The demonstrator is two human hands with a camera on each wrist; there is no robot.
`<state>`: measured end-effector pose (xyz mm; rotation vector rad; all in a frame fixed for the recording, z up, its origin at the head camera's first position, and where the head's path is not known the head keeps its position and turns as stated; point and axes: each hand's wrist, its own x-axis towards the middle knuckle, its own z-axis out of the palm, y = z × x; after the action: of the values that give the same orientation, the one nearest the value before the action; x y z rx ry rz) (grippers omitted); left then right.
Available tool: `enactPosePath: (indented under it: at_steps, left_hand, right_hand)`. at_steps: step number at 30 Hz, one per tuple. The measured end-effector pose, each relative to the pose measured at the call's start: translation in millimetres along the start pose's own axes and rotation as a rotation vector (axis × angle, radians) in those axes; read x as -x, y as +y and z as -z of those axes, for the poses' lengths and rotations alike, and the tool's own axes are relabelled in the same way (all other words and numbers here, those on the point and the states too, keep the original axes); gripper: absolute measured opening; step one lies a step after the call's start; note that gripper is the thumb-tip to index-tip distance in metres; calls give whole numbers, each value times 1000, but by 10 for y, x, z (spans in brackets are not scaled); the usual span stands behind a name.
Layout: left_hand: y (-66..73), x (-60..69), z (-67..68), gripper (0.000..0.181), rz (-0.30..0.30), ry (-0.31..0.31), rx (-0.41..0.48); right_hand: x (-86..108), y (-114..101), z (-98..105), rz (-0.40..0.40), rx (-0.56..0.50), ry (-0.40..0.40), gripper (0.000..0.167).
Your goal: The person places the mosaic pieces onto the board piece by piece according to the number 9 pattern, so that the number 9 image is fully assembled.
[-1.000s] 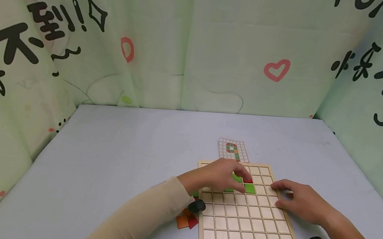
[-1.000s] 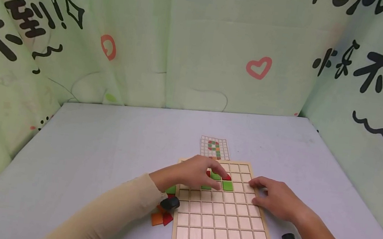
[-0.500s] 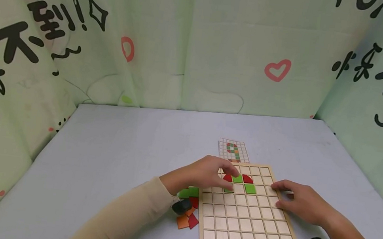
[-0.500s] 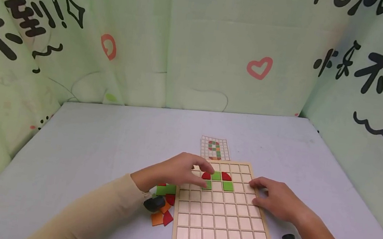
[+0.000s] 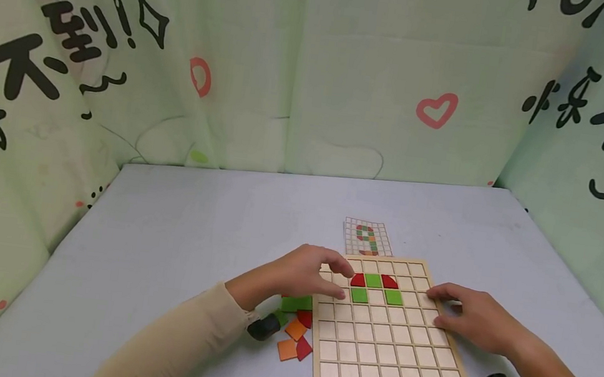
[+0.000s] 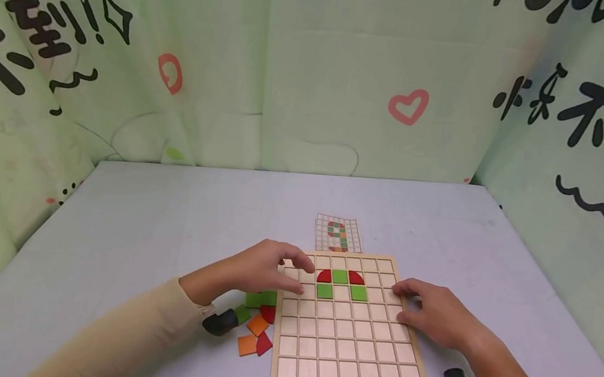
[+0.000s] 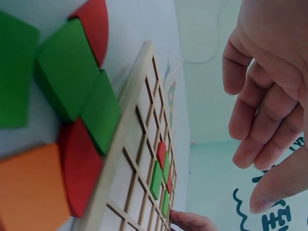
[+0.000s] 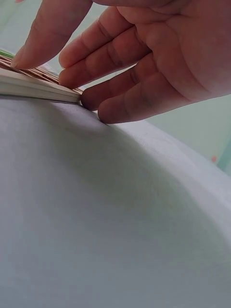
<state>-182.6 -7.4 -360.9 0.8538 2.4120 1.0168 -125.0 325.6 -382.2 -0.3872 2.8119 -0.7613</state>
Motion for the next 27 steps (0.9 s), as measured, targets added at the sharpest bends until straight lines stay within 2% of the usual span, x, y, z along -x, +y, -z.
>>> enactPosePath:
  at_steps: [18, 27]
  left_hand:
    - [-190, 240, 92, 30, 51, 43, 6]
    - [-317, 302, 97, 27, 67, 59, 21]
  right_hand:
    - [1, -2, 3, -24, -2, 5, 44]
    - [-1, -8, 1, -23, -3, 1, 44]
